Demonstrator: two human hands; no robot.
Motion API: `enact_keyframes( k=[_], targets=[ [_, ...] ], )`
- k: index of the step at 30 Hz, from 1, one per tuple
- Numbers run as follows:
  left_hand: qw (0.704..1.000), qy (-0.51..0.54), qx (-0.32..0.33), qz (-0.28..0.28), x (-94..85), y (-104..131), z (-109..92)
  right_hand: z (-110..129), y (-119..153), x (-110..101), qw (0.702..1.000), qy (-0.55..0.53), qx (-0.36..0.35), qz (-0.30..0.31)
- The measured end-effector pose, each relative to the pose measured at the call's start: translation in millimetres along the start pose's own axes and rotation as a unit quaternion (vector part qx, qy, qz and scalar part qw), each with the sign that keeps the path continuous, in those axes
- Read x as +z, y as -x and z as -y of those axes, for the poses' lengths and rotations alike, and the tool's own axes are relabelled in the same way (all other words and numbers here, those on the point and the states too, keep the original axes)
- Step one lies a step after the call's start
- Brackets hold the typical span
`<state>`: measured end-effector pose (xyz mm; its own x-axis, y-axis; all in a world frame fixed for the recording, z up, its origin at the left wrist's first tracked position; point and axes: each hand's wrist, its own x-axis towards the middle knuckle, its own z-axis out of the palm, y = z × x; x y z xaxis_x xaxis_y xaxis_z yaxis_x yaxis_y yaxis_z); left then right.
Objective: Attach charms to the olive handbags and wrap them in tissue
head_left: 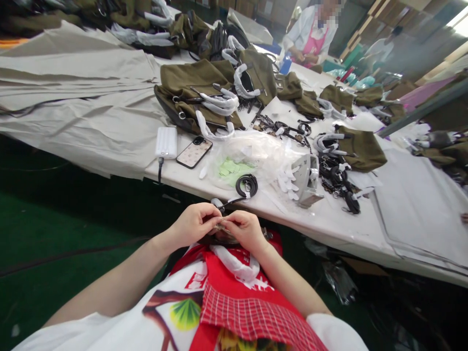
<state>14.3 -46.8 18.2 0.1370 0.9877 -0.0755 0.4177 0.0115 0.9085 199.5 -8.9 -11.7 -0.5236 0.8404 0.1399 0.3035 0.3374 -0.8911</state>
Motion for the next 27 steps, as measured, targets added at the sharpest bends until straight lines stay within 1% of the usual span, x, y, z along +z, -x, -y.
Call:
enact_keyframes(
  k=[3, 6, 11, 14, 16, 18, 19, 20, 21, 23, 24, 25, 27],
  targets=[
    [0.998, -0.045, 0.038, 0.003, 0.2, -1, 2, -1, 0, -1, 0.999, 0.043, -0.017, 0.016],
    [0.997, -0.058, 0.052, 0.011, 1.1, -1, 5, -3, -1, -2, 0.997, 0.066, -0.023, 0.027],
    [0.999, -0.024, 0.028, 0.024, 3.9, -2, 9, -6, -1, 3, 0.996, 0.074, -0.014, 0.04],
    [0.999, -0.004, 0.015, 0.03, 6.4, -3, 11, -7, 0, 7, 0.993, 0.101, -0.02, 0.057],
    [1.0, -0.01, 0.011, 0.021, 7.6, -4, 11, -6, -1, 5, 0.99, 0.12, -0.026, 0.073],
    [0.999, -0.043, 0.024, 0.004, 7.8, -5, 12, -5, -3, -3, 0.99, 0.116, -0.022, 0.079],
    [0.997, -0.063, 0.037, -0.01, 7.6, -6, 13, -5, -5, -8, 0.991, 0.109, -0.015, 0.069],
    [0.995, -0.084, 0.05, -0.027, 7.2, -6, 15, -5, -7, -14, 0.993, 0.111, -0.003, 0.045],
    [0.992, -0.104, 0.059, -0.047, 6.8, -6, 16, -6, -10, -19, 0.992, 0.128, 0.014, 0.009],
    [0.983, -0.149, 0.054, -0.087, 6.4, -6, 21, -10, -17, -28, 0.974, 0.21, 0.054, -0.07],
    [0.979, -0.174, 0.041, -0.098, 6.4, -6, 24, -14, -21, -30, 0.958, 0.262, 0.072, -0.093],
    [0.975, -0.199, 0.026, -0.1, 6.4, -6, 26, -18, -25, -31, 0.943, 0.308, 0.086, -0.097],
    [0.968, -0.237, 0.003, -0.082, 5.9, -6, 30, -27, -32, -30, 0.924, 0.361, 0.104, -0.069]
  ],
)
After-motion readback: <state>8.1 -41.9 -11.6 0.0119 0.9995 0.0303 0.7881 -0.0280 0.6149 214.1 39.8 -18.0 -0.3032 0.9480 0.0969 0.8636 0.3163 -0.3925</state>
